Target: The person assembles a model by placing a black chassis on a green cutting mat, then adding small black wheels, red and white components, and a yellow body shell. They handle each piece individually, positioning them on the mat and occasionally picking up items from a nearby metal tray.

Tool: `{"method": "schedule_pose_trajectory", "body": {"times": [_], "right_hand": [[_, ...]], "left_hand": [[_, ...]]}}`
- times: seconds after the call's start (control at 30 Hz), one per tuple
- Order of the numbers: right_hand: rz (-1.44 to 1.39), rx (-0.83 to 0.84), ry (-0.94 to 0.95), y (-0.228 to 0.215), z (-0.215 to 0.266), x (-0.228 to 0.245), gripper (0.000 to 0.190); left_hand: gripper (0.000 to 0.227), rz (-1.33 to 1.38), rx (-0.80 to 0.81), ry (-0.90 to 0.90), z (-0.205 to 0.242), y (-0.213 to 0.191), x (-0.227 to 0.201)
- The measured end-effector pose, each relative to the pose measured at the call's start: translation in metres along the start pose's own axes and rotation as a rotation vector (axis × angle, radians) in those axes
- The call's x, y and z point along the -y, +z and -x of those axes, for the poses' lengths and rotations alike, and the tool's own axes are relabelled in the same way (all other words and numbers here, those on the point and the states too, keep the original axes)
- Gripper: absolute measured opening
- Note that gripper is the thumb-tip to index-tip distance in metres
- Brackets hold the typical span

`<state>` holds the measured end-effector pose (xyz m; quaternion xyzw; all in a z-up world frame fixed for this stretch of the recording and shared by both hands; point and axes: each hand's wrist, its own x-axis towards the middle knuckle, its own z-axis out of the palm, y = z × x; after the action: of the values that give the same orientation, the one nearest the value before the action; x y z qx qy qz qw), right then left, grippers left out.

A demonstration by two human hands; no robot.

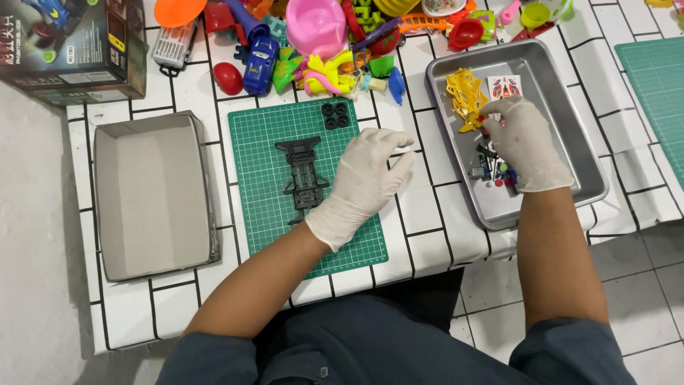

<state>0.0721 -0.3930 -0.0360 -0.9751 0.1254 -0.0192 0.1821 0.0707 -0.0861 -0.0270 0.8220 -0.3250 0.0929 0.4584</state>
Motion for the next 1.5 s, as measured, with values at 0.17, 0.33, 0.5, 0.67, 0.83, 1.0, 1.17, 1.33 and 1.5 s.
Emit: {"method": "schedule_pose_trajectory", "body": {"times": [0.17, 0.33, 0.5, 0.67, 0.83, 1.0, 1.17, 1.33, 1.5], "right_hand": [[0.217, -0.050, -0.044, 0.031, -0.022, -0.037, 0.014], [0.141, -0.064, 0.018, 0.043, -0.034, -0.048, 0.009], [0.140, -0.034, 0.145, 0.038, -0.035, -0.033, 0.007], [0.136, 0.006, 0.172, 0.038, -0.046, -0.045, 0.009], [0.027, 0.042, 0.109, 0.007, -0.028, -0.024, 0.011], [-0.367, -0.045, 0.010, -0.040, 0.007, -0.015, 0.011], [-0.315, 0.065, 0.164, -0.070, 0.048, 0.020, 0.005], [-0.135, 0.229, 0.258, -0.062, 0.081, 0.005, 0.013], [-0.127, 0.269, 0.393, -0.051, 0.105, 0.015, 0.021]], "left_hand": [[0.020, -0.081, 0.045, 0.041, -0.026, 0.049, 0.010], [0.020, -0.215, 0.084, 0.075, -0.062, 0.103, 0.014], [0.016, -0.321, 0.108, 0.068, -0.076, 0.132, 0.006], [0.014, -0.380, 0.118, 0.069, -0.079, 0.152, 0.005], [0.016, -0.441, 0.149, 0.048, -0.087, 0.174, 0.016], [0.026, -0.628, 0.327, 0.133, -0.104, 0.179, 0.002], [0.030, -0.743, 0.494, 0.176, -0.123, 0.183, -0.015], [0.030, -0.822, 0.413, 0.235, -0.129, 0.226, 0.001], [0.024, -0.853, 0.446, 0.245, -0.132, 0.243, 0.003]]}}
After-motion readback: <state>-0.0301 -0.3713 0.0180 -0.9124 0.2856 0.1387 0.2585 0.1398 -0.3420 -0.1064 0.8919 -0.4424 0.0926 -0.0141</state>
